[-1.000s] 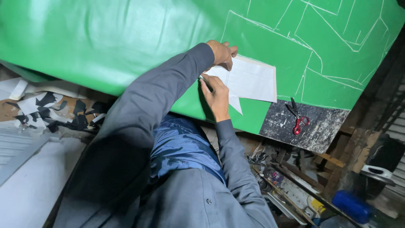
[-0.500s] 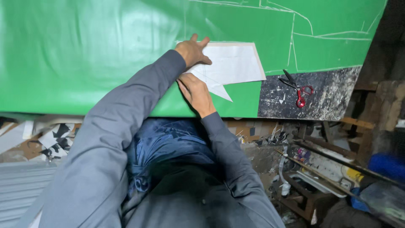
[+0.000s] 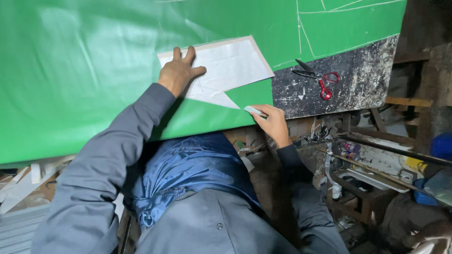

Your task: The person places a paper pattern on a large green sheet of material and traces its outline with a white marker. They then use scissors to cut the material along the traced lines, separating the patterned piece from the main sheet.

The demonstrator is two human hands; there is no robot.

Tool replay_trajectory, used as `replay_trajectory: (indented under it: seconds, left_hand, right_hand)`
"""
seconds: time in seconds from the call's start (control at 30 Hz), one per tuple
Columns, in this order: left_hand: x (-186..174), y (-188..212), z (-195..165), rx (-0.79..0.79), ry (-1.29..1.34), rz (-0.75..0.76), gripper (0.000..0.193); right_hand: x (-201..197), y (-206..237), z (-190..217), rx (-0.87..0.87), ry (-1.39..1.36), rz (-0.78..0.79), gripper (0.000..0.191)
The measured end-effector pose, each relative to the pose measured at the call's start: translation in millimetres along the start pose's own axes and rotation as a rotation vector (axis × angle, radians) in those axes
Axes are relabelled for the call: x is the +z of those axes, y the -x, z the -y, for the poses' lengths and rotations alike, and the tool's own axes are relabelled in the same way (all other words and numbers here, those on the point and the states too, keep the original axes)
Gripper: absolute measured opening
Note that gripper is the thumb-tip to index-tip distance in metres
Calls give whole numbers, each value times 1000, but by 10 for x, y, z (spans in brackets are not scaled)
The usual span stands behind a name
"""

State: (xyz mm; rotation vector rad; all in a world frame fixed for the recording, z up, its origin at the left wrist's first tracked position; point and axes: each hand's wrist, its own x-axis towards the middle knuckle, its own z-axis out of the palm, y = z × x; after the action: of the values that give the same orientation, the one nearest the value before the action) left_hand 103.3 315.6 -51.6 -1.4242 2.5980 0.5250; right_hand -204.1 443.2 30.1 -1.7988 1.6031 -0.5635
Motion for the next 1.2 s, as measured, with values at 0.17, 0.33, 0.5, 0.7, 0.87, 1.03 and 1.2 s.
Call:
replay_trajectory:
  seconds: [0.17, 0.33, 0.5, 0.7, 0.87, 1.03, 1.2]
  left_hand:
    - [-22, 110, -433, -171, -42, -6, 74]
    - [-63, 125, -841, -344, -30, -196, 91]
    - [-18, 89, -940, -411, -15, -225, 88]
    - [-15, 66, -929, -408, 10, -216, 91]
    - [-32, 38, -944, -418, 48, -204, 93]
    - [-20, 44, -939, -409, 54, -225, 90]
    - [-30, 64, -955, -405, 114, -236, 89]
  right_hand:
    - [250, -117, 50, 98, -151, -187, 28]
    - [495, -354, 232, -41, -80, -190, 28]
    - [445, -405, 334, -71, 31, -145, 28]
    - [365, -411, 349, -142, 27, -75, 24]
    - [182, -212, 201, -133, 93, -29, 24]
    - [75, 130, -32, -26, 49, -76, 28]
    - [97, 236, -89, 155, -110, -236, 30]
